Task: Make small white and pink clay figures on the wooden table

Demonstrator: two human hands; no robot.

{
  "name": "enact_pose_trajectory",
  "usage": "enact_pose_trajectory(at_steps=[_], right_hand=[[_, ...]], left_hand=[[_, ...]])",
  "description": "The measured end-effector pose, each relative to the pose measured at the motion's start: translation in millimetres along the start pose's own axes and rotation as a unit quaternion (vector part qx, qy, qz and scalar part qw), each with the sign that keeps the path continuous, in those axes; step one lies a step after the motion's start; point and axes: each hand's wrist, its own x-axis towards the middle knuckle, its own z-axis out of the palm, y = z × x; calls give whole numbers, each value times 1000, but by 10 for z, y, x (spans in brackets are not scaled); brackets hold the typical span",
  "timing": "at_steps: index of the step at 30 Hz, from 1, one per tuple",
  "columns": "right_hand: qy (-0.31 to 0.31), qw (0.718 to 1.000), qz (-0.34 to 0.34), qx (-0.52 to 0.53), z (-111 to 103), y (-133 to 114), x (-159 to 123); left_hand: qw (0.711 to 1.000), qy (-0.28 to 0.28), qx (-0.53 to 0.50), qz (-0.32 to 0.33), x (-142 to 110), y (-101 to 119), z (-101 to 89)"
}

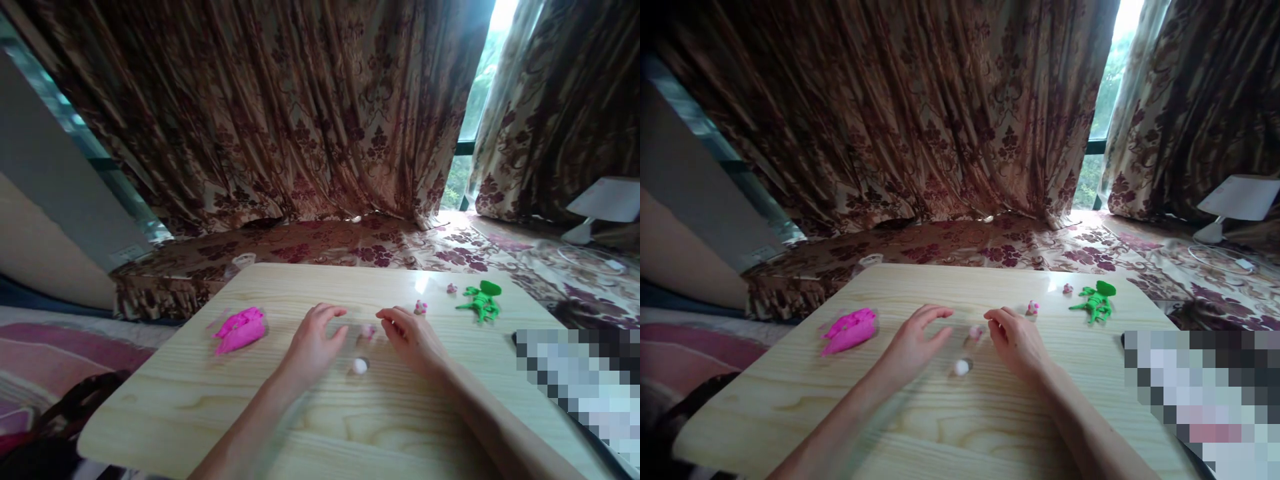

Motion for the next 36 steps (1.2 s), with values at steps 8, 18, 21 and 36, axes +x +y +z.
enact_pose_trajectory(at_steps=[8, 18, 21, 36], right_hand=[[-11, 1000, -17, 6, 14, 9, -10], [11, 1000, -10, 14, 38, 46, -9], [30, 999, -4, 32, 5, 22, 7], [40, 959, 43, 279, -197, -448, 103]], left_hand=[[946, 150, 263, -117, -233, -596, -1371], [951, 68, 215, -212, -226, -718, -1525], [959, 55, 197, -199, -209, -658, -1473], [954, -175, -226, -88, 272, 342, -33]])
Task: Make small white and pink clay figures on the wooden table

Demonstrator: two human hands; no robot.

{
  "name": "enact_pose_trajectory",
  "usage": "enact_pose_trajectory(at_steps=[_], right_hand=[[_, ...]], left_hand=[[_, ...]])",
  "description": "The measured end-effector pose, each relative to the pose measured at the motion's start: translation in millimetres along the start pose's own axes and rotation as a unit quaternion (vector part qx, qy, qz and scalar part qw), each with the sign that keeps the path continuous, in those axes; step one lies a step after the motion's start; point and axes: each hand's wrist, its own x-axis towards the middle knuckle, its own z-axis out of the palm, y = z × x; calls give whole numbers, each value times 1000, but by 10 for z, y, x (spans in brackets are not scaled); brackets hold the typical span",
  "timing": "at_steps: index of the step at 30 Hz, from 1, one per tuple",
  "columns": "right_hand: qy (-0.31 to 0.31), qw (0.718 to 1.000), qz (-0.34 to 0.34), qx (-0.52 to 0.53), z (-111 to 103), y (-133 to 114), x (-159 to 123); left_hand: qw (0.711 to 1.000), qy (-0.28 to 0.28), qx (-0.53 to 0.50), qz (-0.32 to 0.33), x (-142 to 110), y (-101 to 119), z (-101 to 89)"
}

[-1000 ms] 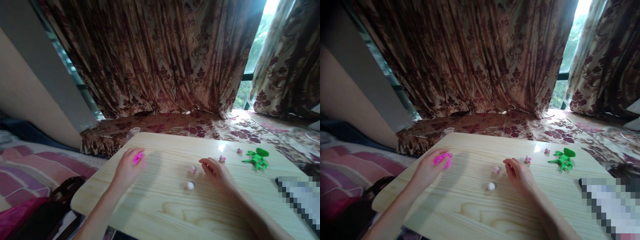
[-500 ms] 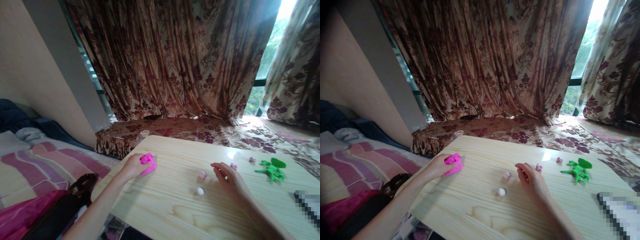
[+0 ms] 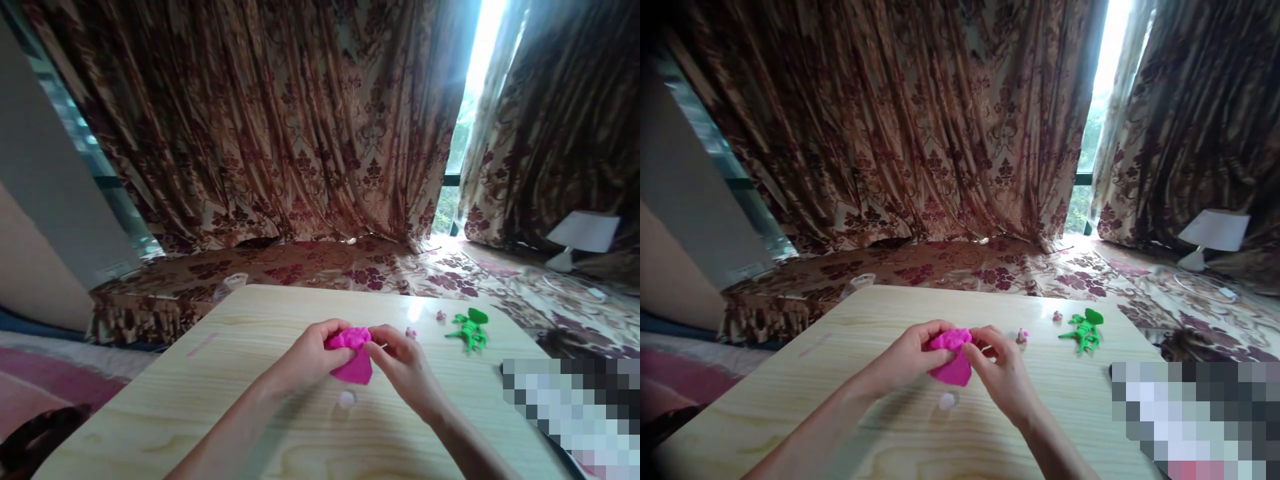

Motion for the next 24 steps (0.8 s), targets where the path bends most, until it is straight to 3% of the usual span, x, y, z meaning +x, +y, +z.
enact_pose_trajectory(at_steps=[9, 16, 24], right_hand=[[55, 998, 10, 6, 4, 91, 15], [53, 994, 70, 69, -42, 120, 24], [-24, 999, -41, 19, -22, 61, -18]], left_hand=[[998, 34, 38, 23, 5, -50, 111], [999, 44, 7, -1, -28, -117, 36], [988, 4, -143, -55, -84, -127, 9]])
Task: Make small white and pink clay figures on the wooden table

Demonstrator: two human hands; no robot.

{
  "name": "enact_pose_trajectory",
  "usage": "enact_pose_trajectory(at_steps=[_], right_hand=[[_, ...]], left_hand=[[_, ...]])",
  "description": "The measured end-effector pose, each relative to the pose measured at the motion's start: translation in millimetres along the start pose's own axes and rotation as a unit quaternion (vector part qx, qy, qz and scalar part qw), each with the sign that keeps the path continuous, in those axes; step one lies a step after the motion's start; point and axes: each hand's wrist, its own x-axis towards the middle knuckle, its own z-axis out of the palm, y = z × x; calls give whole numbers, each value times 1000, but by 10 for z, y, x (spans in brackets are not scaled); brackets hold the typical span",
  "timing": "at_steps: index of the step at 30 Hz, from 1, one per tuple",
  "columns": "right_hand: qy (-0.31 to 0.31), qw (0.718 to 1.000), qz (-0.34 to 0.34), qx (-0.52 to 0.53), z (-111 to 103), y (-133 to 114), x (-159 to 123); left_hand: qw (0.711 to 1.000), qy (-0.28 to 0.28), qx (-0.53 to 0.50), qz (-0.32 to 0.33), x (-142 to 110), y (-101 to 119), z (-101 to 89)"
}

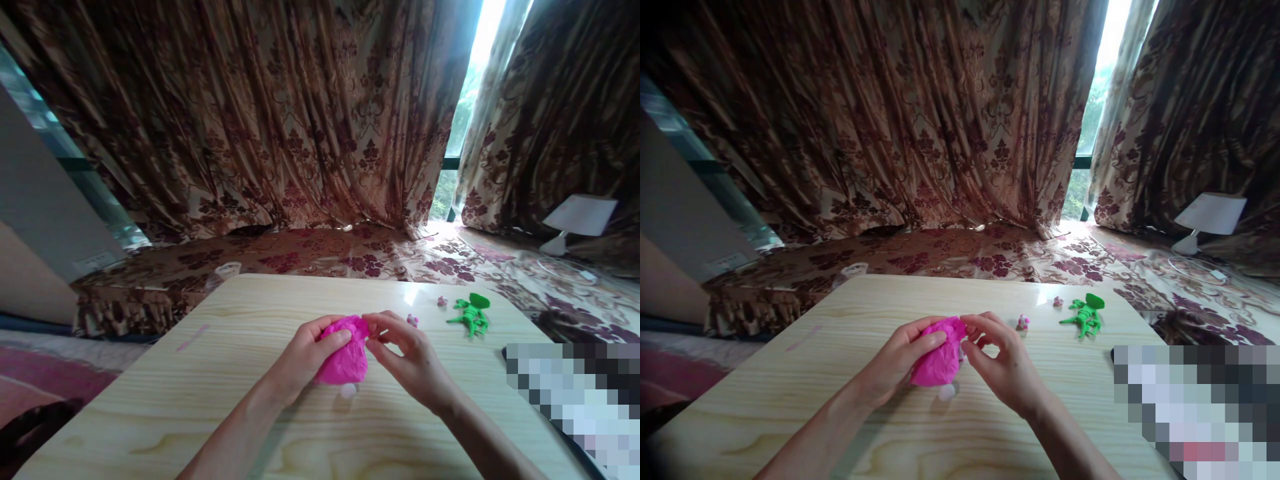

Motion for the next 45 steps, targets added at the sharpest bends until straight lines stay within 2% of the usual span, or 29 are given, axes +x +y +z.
enact_pose_trajectory(at_steps=[12, 18, 24, 27, 29, 38, 45], right_hand=[[21, 999, -8, -43, 40, -23, 5], [44, 997, -12, -66, -16, 61, 17], [10, 997, 75, -16, -63, 76, 1], [-20, 997, 74, -29, -24, 59, -8], [-19, 997, 67, -39, 1, 55, -12], [81, 992, 57, -82, -57, 116, 38], [165, 981, 97, -27, -127, 217, 54]], left_hand=[[996, -33, -71, -33, -14, 2, 60], [1000, -8, -19, -16, -7, -5, 70], [1000, -8, 7, 0, -8, 13, 51], [999, -11, 39, 18, -10, 12, 54], [997, -8, 66, 26, -11, 7, 61], [989, 30, 133, 57, 6, 7, 50], [983, 112, 126, 73, -13, 43, -179]])
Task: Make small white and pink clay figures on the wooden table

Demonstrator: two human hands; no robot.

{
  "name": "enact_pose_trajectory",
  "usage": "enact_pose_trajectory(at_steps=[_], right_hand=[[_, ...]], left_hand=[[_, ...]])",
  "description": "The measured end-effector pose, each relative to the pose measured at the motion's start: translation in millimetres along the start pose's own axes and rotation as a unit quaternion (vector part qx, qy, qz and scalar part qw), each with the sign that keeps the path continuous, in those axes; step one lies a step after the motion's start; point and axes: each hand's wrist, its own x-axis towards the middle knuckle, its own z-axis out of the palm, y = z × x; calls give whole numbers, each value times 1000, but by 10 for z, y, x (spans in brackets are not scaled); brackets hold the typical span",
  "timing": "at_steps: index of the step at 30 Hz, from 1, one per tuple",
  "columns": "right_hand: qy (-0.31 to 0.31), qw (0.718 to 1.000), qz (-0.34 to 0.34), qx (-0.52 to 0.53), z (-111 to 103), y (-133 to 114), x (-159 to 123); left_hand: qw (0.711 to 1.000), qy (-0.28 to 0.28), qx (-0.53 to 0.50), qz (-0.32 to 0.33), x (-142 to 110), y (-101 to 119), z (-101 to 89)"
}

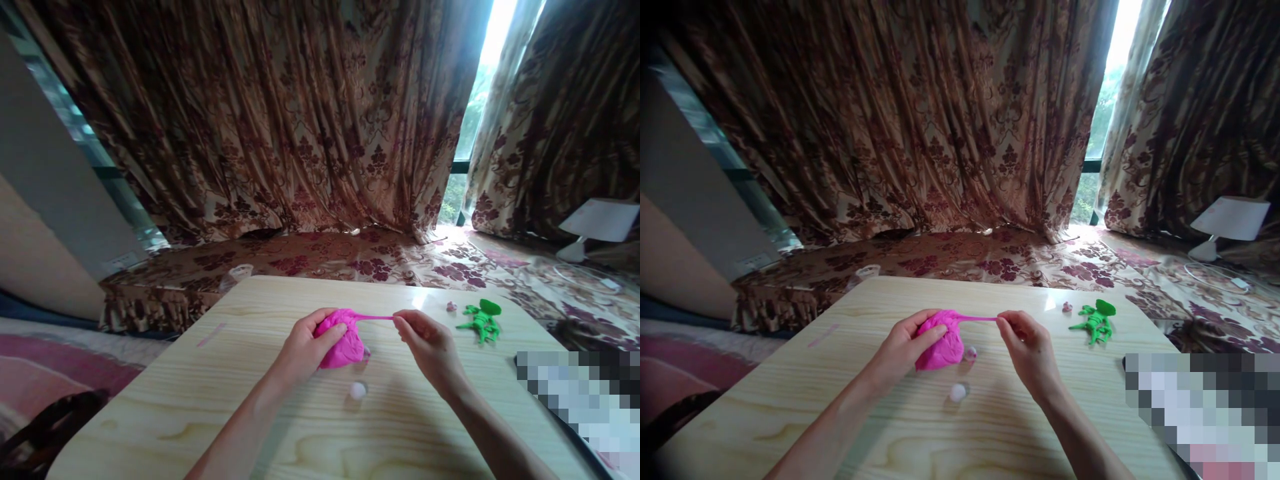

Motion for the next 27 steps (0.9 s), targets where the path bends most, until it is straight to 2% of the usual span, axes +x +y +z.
enact_pose_trajectory(at_steps=[5, 10, 14, 17, 20, 23, 27], right_hand=[[2, 997, 43, 72, 6, -2, -1], [-45, 982, 63, 174, 103, -102, -47], [-87, 978, 77, 173, 97, -171, -79], [-132, 973, 98, 165, 56, -224, -103], [-172, 969, 88, 152, 61, -247, -120], [-162, 974, 65, 145, 104, -219, -123], [-96, 987, 59, 117, 103, -192, -101]], left_hand=[[1000, 12, 28, -1, -84, 50, -110], [996, -42, 80, 18, -147, 186, 80], [992, -59, 101, 35, -147, 270, 219], [991, -63, 107, 42, -132, 303, 234], [992, -56, 104, 44, -122, 311, 218], [992, -53, 109, 47, -121, 299, 218], [990, -59, 119, 45, -122, 263, 233]])
